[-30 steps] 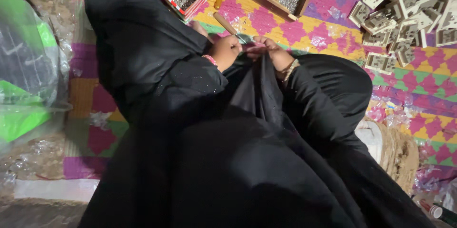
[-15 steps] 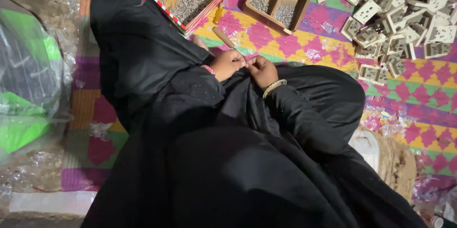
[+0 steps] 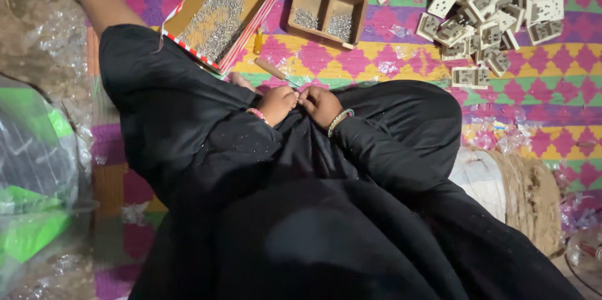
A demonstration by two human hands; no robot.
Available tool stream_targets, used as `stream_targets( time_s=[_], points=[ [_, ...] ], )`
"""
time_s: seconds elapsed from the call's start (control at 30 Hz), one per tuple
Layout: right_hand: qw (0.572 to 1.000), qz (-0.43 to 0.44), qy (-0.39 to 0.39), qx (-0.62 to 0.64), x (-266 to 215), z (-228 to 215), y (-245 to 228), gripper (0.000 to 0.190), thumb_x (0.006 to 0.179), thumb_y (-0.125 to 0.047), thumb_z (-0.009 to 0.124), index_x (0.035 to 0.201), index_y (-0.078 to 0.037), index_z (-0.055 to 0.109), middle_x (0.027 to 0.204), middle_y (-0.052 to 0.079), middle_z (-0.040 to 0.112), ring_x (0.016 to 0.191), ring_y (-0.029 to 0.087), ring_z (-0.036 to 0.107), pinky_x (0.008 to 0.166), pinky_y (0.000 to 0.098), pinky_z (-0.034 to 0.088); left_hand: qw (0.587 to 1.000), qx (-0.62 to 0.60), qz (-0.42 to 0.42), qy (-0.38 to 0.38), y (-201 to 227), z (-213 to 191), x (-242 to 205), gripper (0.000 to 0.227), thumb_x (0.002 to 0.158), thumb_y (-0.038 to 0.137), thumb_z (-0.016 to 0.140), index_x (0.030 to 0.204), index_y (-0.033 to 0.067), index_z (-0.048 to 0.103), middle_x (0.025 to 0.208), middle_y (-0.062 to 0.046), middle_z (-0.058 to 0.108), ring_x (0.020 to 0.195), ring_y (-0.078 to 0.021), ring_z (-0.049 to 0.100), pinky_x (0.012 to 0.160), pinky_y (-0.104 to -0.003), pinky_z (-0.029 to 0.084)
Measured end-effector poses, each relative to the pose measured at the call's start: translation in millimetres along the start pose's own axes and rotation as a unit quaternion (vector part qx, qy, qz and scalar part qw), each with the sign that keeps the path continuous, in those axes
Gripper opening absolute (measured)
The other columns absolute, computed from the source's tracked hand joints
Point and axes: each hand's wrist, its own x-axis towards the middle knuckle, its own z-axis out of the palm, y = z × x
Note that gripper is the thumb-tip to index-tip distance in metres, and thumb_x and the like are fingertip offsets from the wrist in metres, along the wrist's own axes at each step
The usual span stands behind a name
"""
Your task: The person assembles a purple electrical switchboard by inserting white switch modules and securing them with nails. They repeatedly pick up nails from a nearby box and hammer them into the switchboard while sitting on the floor.
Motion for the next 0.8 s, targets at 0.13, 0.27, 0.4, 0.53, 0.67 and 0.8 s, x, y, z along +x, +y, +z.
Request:
stream_targets(
  time_s=[0.13,0.27,0.4,0.53,0.67,0.8],
  points=[
    [1.0,0.026,0.005,0.003,0,-2,-8,0.014,0.096,-0.017,0.071,0.098,-0.004,0.065,0.086,0.014,0.069,0.08,0.031,0.068,0.074,0.0382,0.053,0.997,-0.01,0.079,-0.004,4,-4,-1,0.018,0.088,0.017,0.07,0.091,0.0003,0.066,0.077,-0.006,0.07,0.07,-0.0138,0.066,0.064,-0.03,0.053],
    [1.0,0.005,0.008,0.023,0,0,-4,0.012,0.096,-0.016,0.068,0.098,-0.005,0.063,0.087,0.014,0.069,0.08,0.029,0.068,0.076,0.0377,0.054,0.995,-0.086,-0.038,-0.035,3,-4,-3,0.017,0.095,0.02,0.068,0.091,0.0034,0.066,0.074,-0.003,0.069,0.066,-0.0095,0.063,0.062,-0.027,0.052],
    [1.0,0.006,0.003,0.019,-2,3,3,0.013,0.097,-0.017,0.069,0.1,-0.006,0.063,0.088,0.014,0.069,0.081,0.029,0.068,0.075,0.0377,0.054,0.995,-0.083,0.003,-0.056,-7,-2,0,0.019,0.092,0.016,0.073,0.087,0.0013,0.064,0.074,-0.003,0.066,0.066,-0.0089,0.059,0.061,-0.026,0.049],
    [0.999,-0.005,0.01,0.031,-3,5,8,0.013,0.097,-0.016,0.069,0.102,-0.006,0.061,0.09,0.014,0.068,0.083,0.03,0.067,0.076,0.0376,0.054,0.97,-0.212,-0.085,-0.08,-19,1,7,0.022,0.102,0.023,0.06,0.09,0.0052,0.065,0.077,0.0,0.066,0.067,-0.008,0.059,0.063,-0.024,0.049],
    [0.998,-0.029,0.017,0.047,-3,9,10,0.012,0.096,-0.012,0.066,0.103,-0.006,0.059,0.094,0.013,0.068,0.087,0.029,0.067,0.078,0.037,0.053,0.984,-0.141,-0.033,-0.1,-27,-3,5,0.015,0.096,0.018,0.067,0.091,0.0043,0.064,0.078,0.0,0.065,0.069,-0.0076,0.059,0.064,-0.024,0.049],
    [0.998,-0.038,0.008,0.044,0,9,10,0.012,0.096,-0.012,0.066,0.103,-0.006,0.059,0.095,0.013,0.067,0.089,0.029,0.067,0.08,0.0367,0.053,0.978,-0.178,-0.026,-0.106,-24,-4,6,0.017,0.097,0.017,0.068,0.092,0.0024,0.063,0.078,0.0,0.063,0.068,-0.0085,0.057,0.063,-0.026,0.046]
  ],
)
